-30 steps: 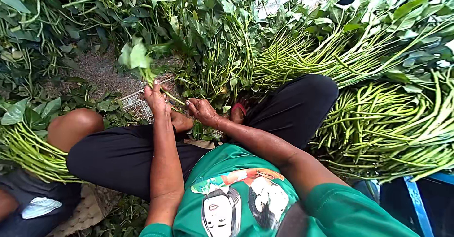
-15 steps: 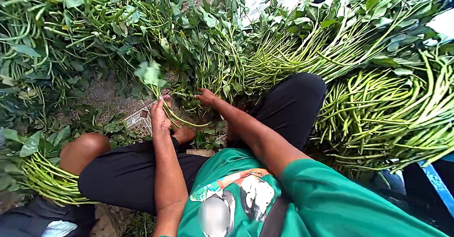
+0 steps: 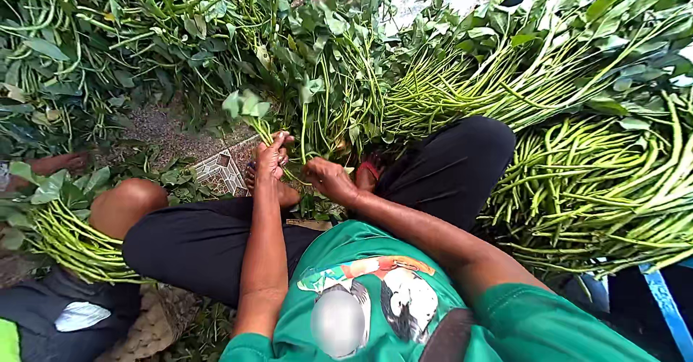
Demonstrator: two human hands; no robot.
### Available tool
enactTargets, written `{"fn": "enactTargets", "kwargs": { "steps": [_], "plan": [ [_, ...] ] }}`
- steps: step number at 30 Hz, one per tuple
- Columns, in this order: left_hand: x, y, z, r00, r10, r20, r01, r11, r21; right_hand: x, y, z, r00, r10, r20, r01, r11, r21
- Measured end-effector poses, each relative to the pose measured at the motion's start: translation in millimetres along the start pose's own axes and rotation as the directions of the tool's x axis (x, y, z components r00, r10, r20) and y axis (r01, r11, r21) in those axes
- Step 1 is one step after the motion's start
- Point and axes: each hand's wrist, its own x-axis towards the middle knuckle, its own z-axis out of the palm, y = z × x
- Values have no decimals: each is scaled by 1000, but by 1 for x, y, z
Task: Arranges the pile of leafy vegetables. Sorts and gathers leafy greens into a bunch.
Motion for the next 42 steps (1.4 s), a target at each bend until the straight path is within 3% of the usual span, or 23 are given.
{"fn": "enactTargets", "kwargs": {
  "steps": [4,7,10,13,15,17,18,20,21,22,24,26,29,30,31,32,33,35,36,39,42],
  "plan": [
    [2,-10,5,992,-111,-66,123,967,224,-13,11,19,982,-43,183,66,990,-125],
    [-2,-6,9,995,-82,-52,90,981,170,-6,17,13,985,3,172,40,968,-248],
    [-2,-8,6,1000,-15,-28,20,983,184,-6,12,6,987,135,86,-109,960,-259],
    [-3,-11,4,999,32,-24,-25,975,220,18,28,1,919,333,209,-357,930,87],
    [-8,-9,9,999,52,-10,-48,968,247,39,30,-1,867,429,254,-499,744,444],
    [-10,-13,13,997,76,-1,-73,955,288,59,25,4,840,500,211,-506,581,638],
    [-10,-14,13,997,80,0,-76,943,324,69,23,9,843,525,119,-465,598,653],
    [-9,-11,8,994,105,-17,-90,917,389,80,21,15,882,459,-109,-335,772,541],
    [-9,-5,3,989,142,-39,-112,896,429,77,19,14,916,375,-139,-278,848,452],
    [-8,2,-3,977,198,-82,-135,867,480,70,14,10,953,292,-88,-241,897,370],
    [-4,16,-19,933,319,-169,-165,793,587,48,5,2,973,151,174,-188,958,219],
    [-3,28,-32,895,403,-193,-202,750,630,26,7,0,907,90,412,-122,991,53],
    [-8,39,-39,869,465,-169,-241,697,675,19,10,-18,691,332,642,-150,935,-322],
    [-9,41,-39,867,477,-144,-263,683,681,22,9,-25,624,419,659,-125,887,-445],
    [-9,41,-38,865,489,-117,-287,672,683,25,9,-32,604,462,649,-87,848,-522],
    [-9,40,-37,863,498,-85,-313,661,682,28,10,-37,631,459,625,-65,834,-547],
    [-9,39,-35,865,498,-54,-331,650,684,33,10,-40,708,395,585,-55,857,-513],
    [-12,39,-26,875,484,-21,-332,631,701,47,7,-40,873,193,449,-38,942,-333],
    [-14,38,-21,879,476,-12,-329,626,707,55,3,-36,910,130,394,-42,974,-224],
    [-13,29,-11,889,457,33,-368,669,646,70,-2,-11,917,98,387,-72,994,-81],
    [-6,22,-15,880,474,38,-434,769,469,67,7,12,931,-25,363,63,994,-94]
  ]
}}
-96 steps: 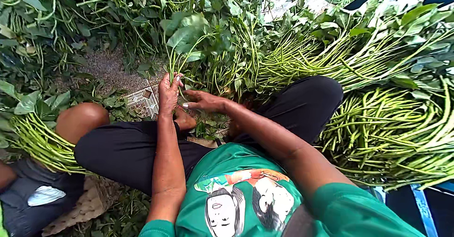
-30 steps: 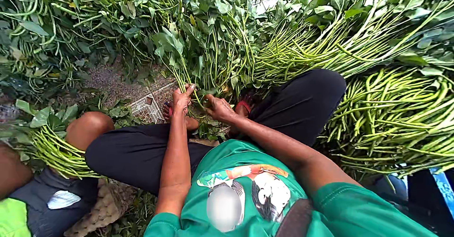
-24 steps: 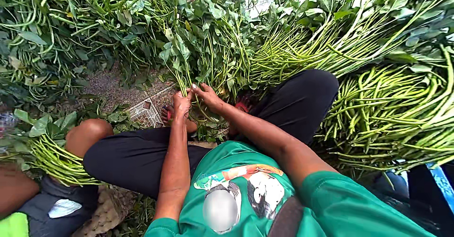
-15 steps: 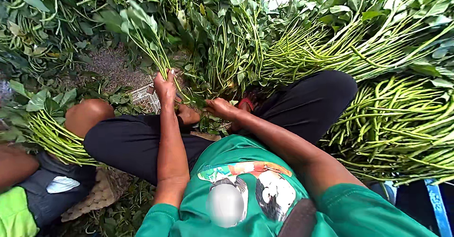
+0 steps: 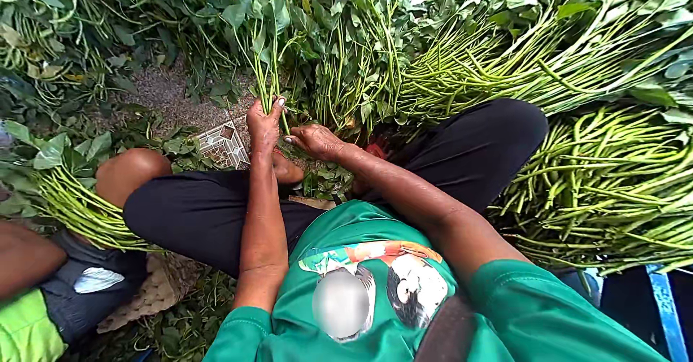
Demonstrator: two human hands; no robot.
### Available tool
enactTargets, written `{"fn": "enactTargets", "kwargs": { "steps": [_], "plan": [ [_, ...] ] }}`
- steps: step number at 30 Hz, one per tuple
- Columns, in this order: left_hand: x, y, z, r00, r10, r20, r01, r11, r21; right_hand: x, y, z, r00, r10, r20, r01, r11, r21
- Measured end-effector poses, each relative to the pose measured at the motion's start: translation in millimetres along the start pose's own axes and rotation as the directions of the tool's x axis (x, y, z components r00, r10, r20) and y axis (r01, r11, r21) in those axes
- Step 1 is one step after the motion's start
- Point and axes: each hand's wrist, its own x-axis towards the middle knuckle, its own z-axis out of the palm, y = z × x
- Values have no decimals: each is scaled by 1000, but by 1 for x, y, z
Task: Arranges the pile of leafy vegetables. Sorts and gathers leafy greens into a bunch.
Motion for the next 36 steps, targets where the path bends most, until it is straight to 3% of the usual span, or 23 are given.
{"fn": "enactTargets", "kwargs": {
  "steps": [4,6,9,11,13,16,19,21,23,24,26,27,28,30,32,34,36],
  "plan": [
    [5,-6,-21,969,-138,-206,114,986,-123,-42,-11,25,964,-202,-174,180,975,-133],
    [10,-12,-33,962,-158,-221,125,980,-154,-62,-11,29,965,-191,-181,174,979,-110],
    [8,-11,-31,980,-148,-133,122,976,-180,-59,-3,-3,994,71,-89,-55,984,168],
    [6,-8,-25,996,-81,-44,70,975,-210,-48,11,-24,986,148,-76,-112,927,357],
    [5,-4,-21,998,-30,49,41,969,-243,-37,20,-32,982,180,-52,-131,858,497],
    [1,8,-13,987,-14,161,67,943,-326,-31,-2,-23,984,147,98,-175,726,665],
    [-2,12,-7,991,-39,131,92,896,-433,-30,-18,3,994,103,35,-94,655,750],
    [-7,9,-13,994,-100,45,110,883,-456,-35,-16,17,993,58,-102,24,751,660],
    [-4,3,-24,977,-187,-100,125,887,-444,-48,-9,14,996,-34,-80,63,911,407],
    [0,-1,-30,968,-198,-156,116,899,-422,-55,-5,8,999,-46,-16,48,957,285],
    [9,-4,-33,960,-189,-207,101,922,-373,-63,5,-13,994,68,82,-77,991,112],
    [9,-2,-28,960,-198,-200,115,923,-366,-63,15,-28,986,150,76,-156,985,80],
    [8,-1,-23,962,-225,-158,151,913,-379,-60,31,-41,979,203,-25,-201,978,53],
    [1,8,-10,949,-316,5,286,849,-445,-51,60,-85,911,342,-231,-338,939,57],
    [-3,10,2,908,-365,205,417,751,-512,-44,88,-127,766,532,-360,-537,838,97],
    [-6,9,15,863,-391,319,504,684,-527,-40,119,-142,616,679,-399,-679,715,168],
    [-10,7,24,851,-425,309,525,661,-536,-40,142,-136,561,741,-369,-734,651,192]
  ]
}}
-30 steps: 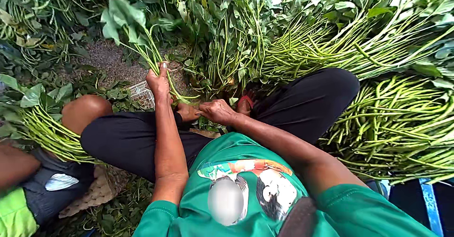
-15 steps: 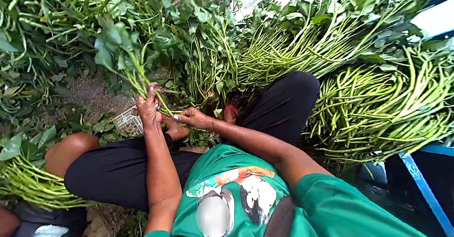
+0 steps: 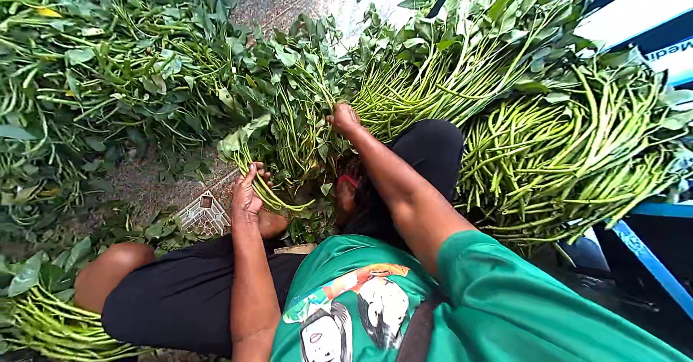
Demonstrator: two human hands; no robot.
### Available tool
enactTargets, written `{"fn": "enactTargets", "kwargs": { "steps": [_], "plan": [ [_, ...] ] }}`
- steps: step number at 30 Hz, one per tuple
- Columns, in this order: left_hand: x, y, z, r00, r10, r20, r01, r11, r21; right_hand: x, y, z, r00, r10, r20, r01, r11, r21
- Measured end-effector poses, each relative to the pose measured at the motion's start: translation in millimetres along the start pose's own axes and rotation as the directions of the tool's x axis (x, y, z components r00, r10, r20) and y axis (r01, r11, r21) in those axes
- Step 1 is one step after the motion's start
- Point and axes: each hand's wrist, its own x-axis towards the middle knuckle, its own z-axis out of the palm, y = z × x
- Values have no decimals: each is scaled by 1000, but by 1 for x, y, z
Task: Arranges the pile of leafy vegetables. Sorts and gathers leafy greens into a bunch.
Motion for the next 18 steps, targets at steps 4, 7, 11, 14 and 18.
{"fn": "enactTargets", "kwargs": {
  "steps": [4,7,11,14,18],
  "plan": [
    [2,-7,7,984,141,-106,-137,990,45,-1,0,22,999,-19,-32,20,999,35],
    [8,-10,3,978,180,-109,-170,981,92,-16,-13,33,993,-110,-33,112,991,67],
    [10,-10,5,988,112,-103,-109,993,35,-18,-18,36,944,-55,-325,89,992,91],
    [8,-8,4,992,87,-89,-87,996,2,-8,0,33,969,57,-241,-35,995,96],
    [9,-10,7,991,77,-108,-71,995,66,1,8,32,993,63,-98,-42,978,202]
  ]
}}
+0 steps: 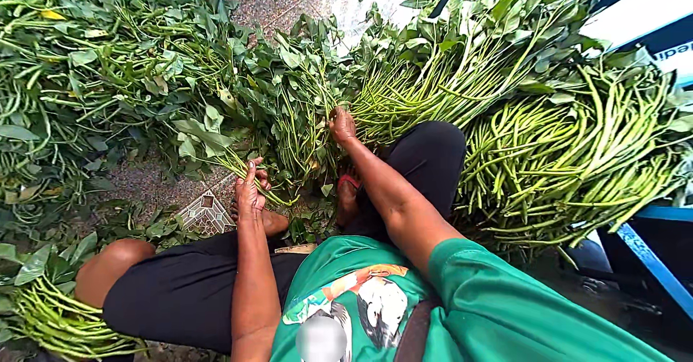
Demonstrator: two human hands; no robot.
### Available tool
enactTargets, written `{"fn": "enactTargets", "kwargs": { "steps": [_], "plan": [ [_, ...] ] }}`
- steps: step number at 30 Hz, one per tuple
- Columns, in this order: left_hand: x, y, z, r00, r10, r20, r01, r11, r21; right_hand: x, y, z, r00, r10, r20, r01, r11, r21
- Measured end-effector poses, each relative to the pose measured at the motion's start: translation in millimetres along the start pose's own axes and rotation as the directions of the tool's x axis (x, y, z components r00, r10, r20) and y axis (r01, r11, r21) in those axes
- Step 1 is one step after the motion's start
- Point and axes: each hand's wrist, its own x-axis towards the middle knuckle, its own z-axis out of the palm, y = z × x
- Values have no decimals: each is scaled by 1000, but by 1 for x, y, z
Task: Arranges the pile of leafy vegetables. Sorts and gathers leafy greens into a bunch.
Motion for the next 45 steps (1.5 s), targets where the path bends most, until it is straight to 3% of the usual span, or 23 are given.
{"fn": "enactTargets", "kwargs": {
  "steps": [3,9,11,16,20,25,29,33,36,39,41,43,45],
  "plan": [
    [1,-3,-1,1000,-15,1,15,999,45,-2,-8,2,999,8,39,-12,995,97],
    [3,-6,1,999,-21,35,20,999,33,-1,4,2,976,23,-218,-30,999,-30],
    [1,-3,1,999,-29,41,27,999,30,3,5,-2,970,36,-242,-43,999,-21],
    [3,-2,-2,997,-33,70,33,999,4,5,2,0,998,59,-13,-59,998,19],
    [3,-4,-2,999,-18,48,16,998,57,-30,-30,-4,990,-133,48,134,991,-20],
    [14,-6,2,998,1,56,-8,992,128,-129,-45,33,863,-454,222,429,890,153],
    [16,-14,4,1000,4,-6,-2,969,248,-171,-29,68,743,-522,420,530,841,108],
    [16,-15,0,999,43,28,-49,961,274,-148,-15,72,748,-443,494,455,884,102],
    [12,-12,3,995,57,76,-74,968,242,-138,-25,68,749,-347,564,129,912,389],
    [6,-13,11,991,30,129,-54,981,187,-140,-54,67,812,-347,468,-101,708,699],
    [2,-13,17,995,0,96,-17,985,172,-136,-67,78,903,-327,278,-85,499,863],
    [2,-11,17,1000,24,-9,-22,983,180,-132,-76,86,942,-321,101,16,342,940],
    [5,-6,8,993,70,-98,-49,978,201,-140,-74,84,939,-328,101,-5,281,960]
  ]
}}
